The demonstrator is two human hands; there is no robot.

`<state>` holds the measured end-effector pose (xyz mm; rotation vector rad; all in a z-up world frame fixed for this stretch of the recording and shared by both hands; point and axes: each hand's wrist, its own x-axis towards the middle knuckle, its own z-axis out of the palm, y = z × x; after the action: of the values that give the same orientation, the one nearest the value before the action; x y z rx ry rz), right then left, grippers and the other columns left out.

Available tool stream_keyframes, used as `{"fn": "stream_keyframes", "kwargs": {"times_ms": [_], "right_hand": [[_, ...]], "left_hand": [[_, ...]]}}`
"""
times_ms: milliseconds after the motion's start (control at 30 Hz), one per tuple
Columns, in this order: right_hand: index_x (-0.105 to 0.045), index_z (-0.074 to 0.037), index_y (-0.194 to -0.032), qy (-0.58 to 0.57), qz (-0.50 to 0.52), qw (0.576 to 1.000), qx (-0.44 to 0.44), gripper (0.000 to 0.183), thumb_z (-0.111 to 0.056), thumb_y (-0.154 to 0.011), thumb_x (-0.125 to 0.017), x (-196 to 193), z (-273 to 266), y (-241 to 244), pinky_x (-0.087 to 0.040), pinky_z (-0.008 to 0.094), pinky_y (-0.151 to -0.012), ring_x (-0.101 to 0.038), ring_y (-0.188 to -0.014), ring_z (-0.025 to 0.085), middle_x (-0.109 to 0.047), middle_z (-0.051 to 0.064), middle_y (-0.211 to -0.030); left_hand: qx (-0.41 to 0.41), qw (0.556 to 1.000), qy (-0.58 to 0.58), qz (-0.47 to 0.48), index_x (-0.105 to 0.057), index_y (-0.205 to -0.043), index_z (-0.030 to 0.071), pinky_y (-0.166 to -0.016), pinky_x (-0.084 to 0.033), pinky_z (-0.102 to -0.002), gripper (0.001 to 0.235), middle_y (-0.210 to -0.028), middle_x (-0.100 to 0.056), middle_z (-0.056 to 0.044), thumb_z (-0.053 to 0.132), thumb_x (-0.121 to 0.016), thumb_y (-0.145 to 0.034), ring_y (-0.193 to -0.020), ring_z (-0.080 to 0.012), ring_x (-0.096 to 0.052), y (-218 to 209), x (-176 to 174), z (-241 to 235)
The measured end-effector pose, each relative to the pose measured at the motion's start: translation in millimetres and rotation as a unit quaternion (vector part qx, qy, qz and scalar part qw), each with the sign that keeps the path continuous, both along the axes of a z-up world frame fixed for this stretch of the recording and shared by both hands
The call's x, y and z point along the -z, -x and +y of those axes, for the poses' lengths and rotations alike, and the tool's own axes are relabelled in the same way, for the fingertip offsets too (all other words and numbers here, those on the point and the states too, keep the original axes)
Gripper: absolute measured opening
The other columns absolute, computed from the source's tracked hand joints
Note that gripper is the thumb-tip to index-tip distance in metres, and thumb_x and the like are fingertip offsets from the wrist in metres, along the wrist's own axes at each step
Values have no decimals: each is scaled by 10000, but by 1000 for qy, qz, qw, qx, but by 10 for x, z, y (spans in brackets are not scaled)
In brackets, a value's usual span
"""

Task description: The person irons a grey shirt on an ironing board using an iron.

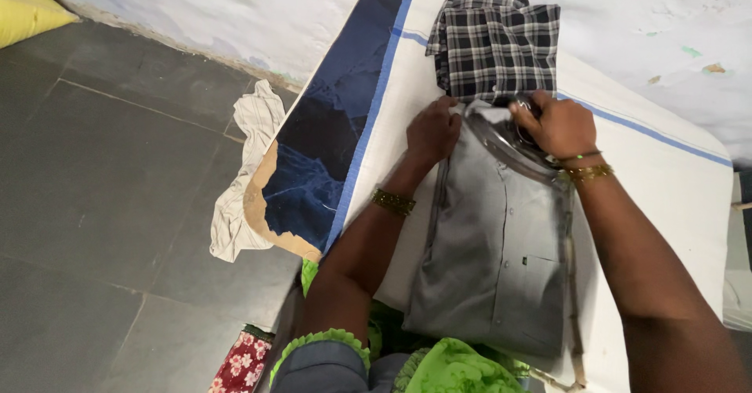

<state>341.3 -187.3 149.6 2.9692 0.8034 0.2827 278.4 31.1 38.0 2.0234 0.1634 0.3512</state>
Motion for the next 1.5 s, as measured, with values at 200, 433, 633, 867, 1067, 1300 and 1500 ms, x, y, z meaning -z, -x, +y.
{"fn": "stream_keyframes", "kwargs": {"times_ms": [200,433,633,867,1067,1300,1500], "right_hand": [[-721,-122,-1052,3,-42,999,-18,545,-648,-1038,-576,22,-23,36,-526,489,-602,-679,-678,377,-690,152,-727],[-701,-109,-983,40,-34,993,-102,550,-652,-968,-611,-5,-104,-18,-520,473,-597,-672,-669,372,-682,146,-714],[-703,-99,-918,-16,-27,997,64,608,-678,-1063,-587,32,116,-23,-513,478,-559,-666,-646,364,-667,152,-676],[-707,-108,-966,48,-38,994,-86,587,-684,-961,-596,-2,-138,-14,-510,467,-565,-662,-628,352,-668,132,-675],[-730,-99,-1008,-13,-47,999,3,592,-675,-1043,-600,57,52,-27,-509,468,-549,-664,-639,353,-667,149,-673],[-736,-133,-1041,24,-14,998,-50,549,-661,-948,-614,-49,-104,54,-528,480,-586,-674,-643,361,-677,144,-685],[-734,-138,-1019,19,-8,1000,-3,533,-658,-1013,-616,12,-54,10,-522,476,-576,-679,-648,349,-674,145,-672]], "left_hand": [[17,999,-15,35,-612,-1287,116,-988,-504,-442,357,-1260,-696,-104,254,-558,-962,-1152,-294,-662,-21,25,18],[0,1000,-6,9,-626,-1257,115,-976,-512,-448,333,-1245,-708,-105,259,-527,-974,-1133,-311,-670,-33,79,-14],[-12,1000,-17,-18,-635,-1252,118,-966,-520,-441,337,-1240,-712,-116,279,-523,-979,-1128,-319,-675,-55,135,-36],[-24,999,7,-21,-652,-1232,115,-963,-514,-451,334,-1230,-721,-114,287,-524,-976,-1127,-323,-675,-45,99,-20],[-9,1000,0,17,-637,-1260,120,-983,-509,-450,339,-1242,-713,-117,279,-512,-989,-1141,-320,-669,-45,64,-7],[-6,1000,-7,12,-625,-1275,116,-980,-506,-446,356,-1261,-702,-113,259,-511,-970,-1141,-318,-666,-53,71,3],[-6,1000,-8,6,-630,-1269,115,-996,-509,-436,341,-1258,-713,-97,235,-528,-967,-1147,-296,-678,-31,45,14]]}}
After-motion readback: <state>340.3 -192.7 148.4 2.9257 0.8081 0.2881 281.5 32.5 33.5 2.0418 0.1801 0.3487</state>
